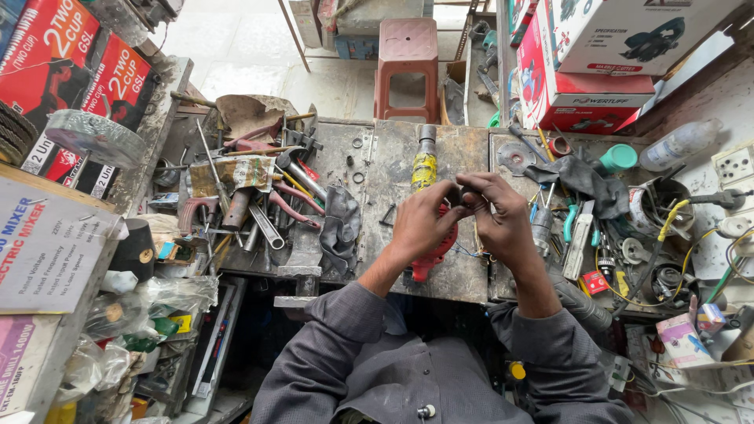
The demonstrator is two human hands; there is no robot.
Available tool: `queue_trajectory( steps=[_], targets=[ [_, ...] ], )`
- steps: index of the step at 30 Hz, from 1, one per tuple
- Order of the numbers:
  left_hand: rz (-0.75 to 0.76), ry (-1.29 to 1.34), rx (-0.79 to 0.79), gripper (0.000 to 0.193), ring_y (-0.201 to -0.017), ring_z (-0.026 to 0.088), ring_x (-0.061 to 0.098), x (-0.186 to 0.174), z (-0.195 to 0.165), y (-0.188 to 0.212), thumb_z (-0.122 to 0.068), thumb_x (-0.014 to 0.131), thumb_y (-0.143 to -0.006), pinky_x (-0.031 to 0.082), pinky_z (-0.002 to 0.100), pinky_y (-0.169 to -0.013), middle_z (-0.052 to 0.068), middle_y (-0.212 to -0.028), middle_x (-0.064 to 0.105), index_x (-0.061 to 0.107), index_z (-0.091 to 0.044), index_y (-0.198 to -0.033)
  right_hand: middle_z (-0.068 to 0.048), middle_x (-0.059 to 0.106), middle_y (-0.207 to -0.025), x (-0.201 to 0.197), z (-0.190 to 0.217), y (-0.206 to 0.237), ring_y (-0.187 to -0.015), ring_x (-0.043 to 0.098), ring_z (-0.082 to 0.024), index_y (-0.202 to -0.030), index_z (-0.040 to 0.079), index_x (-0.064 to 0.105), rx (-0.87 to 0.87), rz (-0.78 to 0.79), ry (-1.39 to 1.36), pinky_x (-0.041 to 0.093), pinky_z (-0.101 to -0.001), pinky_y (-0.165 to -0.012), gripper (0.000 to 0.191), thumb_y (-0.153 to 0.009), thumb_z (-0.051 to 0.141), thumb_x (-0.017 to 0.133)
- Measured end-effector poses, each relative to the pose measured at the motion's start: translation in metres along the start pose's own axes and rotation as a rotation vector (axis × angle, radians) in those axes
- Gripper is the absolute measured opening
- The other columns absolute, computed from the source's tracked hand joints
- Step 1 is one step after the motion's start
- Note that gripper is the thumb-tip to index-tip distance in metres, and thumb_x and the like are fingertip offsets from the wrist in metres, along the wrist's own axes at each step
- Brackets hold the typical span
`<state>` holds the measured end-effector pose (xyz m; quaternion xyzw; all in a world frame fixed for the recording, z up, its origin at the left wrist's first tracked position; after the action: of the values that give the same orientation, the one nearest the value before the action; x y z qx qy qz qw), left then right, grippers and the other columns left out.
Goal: The person sits at a cluttered repair workbench and disassembles a red electric mixer. They unscrew and pry the red housing apart by hand, use a screwdriver on the casing, separate the housing halves, and pull the copper motor armature out of the housing.
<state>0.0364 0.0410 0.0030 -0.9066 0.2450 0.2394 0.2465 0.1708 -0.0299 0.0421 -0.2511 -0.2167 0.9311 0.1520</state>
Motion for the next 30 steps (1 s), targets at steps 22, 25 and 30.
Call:
queue_trajectory(
  steps=[22,25,30],
  targets=[
    [0.010,-0.060,-0.072,0.034,-0.090,0.035,0.071,-0.004,-0.003,0.000,-0.039,0.074,-0.087,0.053,0.048,-0.072,0.010,-0.094,0.074,0.064,-0.010,-0.102,-0.010,0.070,-0.120,0.003,-0.001,0.003,-0.097,0.072,-0.018,-0.128,0.007,0.070,0.171,-0.027,0.002,0.059,-0.0313,-0.084,0.031,-0.098,0.006,0.064],
    [-0.067,0.091,0.024,0.045,-0.086,0.037,0.069,-0.008,-0.009,0.000,-0.032,0.071,-0.083,0.053,0.048,-0.068,0.012,-0.096,0.071,0.061,-0.009,-0.120,-0.009,0.072,-0.120,0.002,0.000,0.003,-0.103,0.072,-0.017,-0.134,0.008,0.066,0.192,0.009,-0.003,0.058,-0.0308,-0.089,0.033,-0.102,0.007,0.060],
    [0.079,-0.086,-0.105,0.027,-0.087,0.036,0.071,-0.004,-0.007,-0.002,-0.034,0.073,-0.092,0.052,0.049,-0.071,0.011,-0.089,0.072,0.067,-0.011,-0.104,-0.017,0.065,-0.116,0.004,0.009,0.002,-0.102,0.067,-0.027,-0.129,0.006,0.071,-0.017,-0.068,0.153,0.055,-0.0356,-0.088,0.034,-0.095,0.005,0.073]
  ],
)
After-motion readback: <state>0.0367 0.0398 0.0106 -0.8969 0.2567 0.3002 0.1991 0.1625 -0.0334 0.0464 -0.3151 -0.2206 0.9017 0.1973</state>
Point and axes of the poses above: each hand's wrist, its own y-axis away from the middle knuckle, its own x-axis out of the palm, z = x × y, the point moved 3 cm from there along -y, towards the middle knuckle
